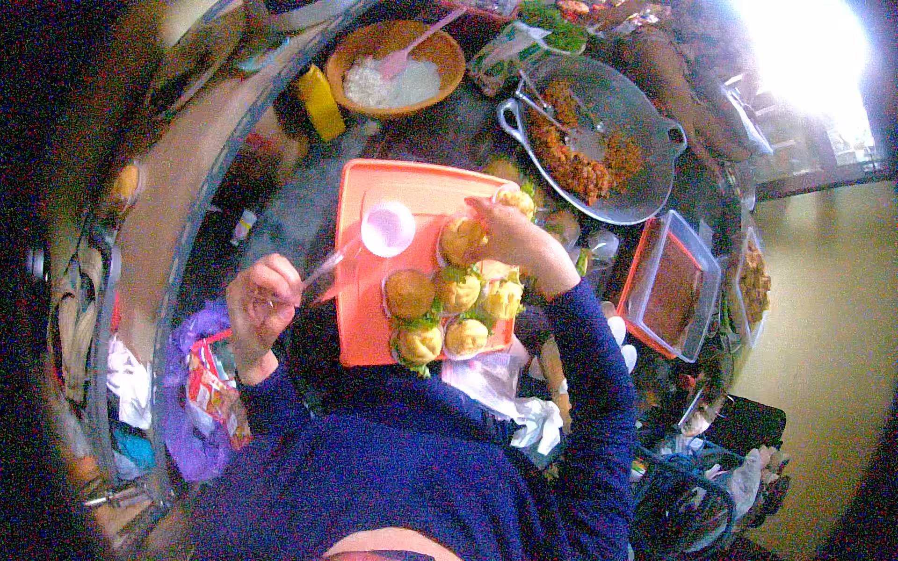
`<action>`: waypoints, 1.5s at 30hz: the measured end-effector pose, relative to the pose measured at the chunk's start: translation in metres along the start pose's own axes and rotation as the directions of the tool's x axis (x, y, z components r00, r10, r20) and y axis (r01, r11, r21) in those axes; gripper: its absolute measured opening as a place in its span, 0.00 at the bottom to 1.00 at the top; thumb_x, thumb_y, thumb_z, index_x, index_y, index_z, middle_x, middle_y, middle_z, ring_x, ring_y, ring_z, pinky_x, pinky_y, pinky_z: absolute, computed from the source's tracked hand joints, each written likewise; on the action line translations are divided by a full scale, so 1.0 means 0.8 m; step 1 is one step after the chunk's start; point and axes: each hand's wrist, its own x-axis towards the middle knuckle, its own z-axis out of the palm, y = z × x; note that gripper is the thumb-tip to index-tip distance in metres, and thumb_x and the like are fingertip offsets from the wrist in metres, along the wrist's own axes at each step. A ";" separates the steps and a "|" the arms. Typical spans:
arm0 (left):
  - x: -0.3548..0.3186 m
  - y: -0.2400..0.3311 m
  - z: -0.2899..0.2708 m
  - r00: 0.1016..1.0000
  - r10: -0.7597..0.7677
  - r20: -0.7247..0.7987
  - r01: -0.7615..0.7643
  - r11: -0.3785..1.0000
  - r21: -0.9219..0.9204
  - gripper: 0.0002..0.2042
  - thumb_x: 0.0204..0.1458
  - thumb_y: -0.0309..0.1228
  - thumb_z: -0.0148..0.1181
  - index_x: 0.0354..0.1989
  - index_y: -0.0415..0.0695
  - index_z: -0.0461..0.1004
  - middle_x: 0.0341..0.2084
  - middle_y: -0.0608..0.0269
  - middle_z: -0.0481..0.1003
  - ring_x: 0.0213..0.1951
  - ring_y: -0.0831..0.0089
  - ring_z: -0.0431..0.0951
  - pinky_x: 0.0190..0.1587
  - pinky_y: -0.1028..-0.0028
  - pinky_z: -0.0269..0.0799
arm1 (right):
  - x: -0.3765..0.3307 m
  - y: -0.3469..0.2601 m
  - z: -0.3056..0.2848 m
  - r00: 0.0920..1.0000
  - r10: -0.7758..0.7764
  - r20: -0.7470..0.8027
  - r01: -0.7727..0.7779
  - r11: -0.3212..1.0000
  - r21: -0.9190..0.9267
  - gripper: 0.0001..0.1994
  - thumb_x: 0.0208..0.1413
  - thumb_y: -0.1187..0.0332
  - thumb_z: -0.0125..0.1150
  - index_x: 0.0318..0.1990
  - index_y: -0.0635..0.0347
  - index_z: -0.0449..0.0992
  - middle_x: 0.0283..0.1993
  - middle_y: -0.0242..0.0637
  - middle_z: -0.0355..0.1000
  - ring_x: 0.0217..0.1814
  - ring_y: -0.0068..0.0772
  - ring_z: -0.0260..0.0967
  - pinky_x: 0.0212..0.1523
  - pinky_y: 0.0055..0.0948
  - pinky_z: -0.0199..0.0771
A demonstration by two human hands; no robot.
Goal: The person assembles small buns by placing lettuce and sliced boiled eggs inside them. They arrange the finished buns on a pink tray and place them into a clear plastic container.
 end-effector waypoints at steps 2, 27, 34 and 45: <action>0.000 -0.004 0.000 1.000 -0.001 -0.009 0.001 1.000 -0.007 0.06 0.43 0.24 0.61 0.26 0.42 0.69 0.23 0.62 0.70 0.26 0.75 0.70 0.30 0.79 0.63 | 0.001 0.008 0.003 1.000 -0.006 0.027 0.006 1.000 -0.012 0.44 0.37 0.60 0.75 0.62 0.62 0.58 0.51 0.52 0.70 0.51 0.47 0.70 0.48 0.36 0.71; 0.011 -0.024 0.014 0.998 -0.062 -0.027 0.062 0.998 0.017 0.05 0.42 0.20 0.61 0.25 0.41 0.69 0.22 0.64 0.71 0.25 0.79 0.69 0.28 0.81 0.62 | -0.008 -0.002 0.041 0.966 0.209 -0.150 -0.141 0.918 0.370 0.46 0.36 0.57 0.77 0.62 0.63 0.57 0.53 0.48 0.69 0.53 0.40 0.68 0.52 0.32 0.70; 0.015 -0.019 0.019 0.994 -0.105 0.004 0.105 0.994 0.019 0.05 0.41 0.20 0.59 0.26 0.42 0.70 0.22 0.65 0.71 0.25 0.81 0.69 0.26 0.82 0.62 | 0.000 -0.022 0.043 0.903 0.430 -0.002 -0.357 0.753 0.553 0.40 0.32 0.50 0.77 0.53 0.64 0.69 0.50 0.45 0.72 0.54 0.40 0.70 0.54 0.33 0.68; 0.020 -0.017 0.027 0.996 -0.070 0.060 0.069 0.997 0.025 0.06 0.42 0.24 0.62 0.26 0.42 0.71 0.22 0.65 0.71 0.26 0.78 0.70 0.28 0.80 0.63 | 0.000 -0.008 0.076 0.905 0.422 -0.052 -0.259 0.645 0.719 0.33 0.36 0.60 0.78 0.50 0.60 0.68 0.44 0.36 0.73 0.49 0.28 0.69 0.50 0.28 0.68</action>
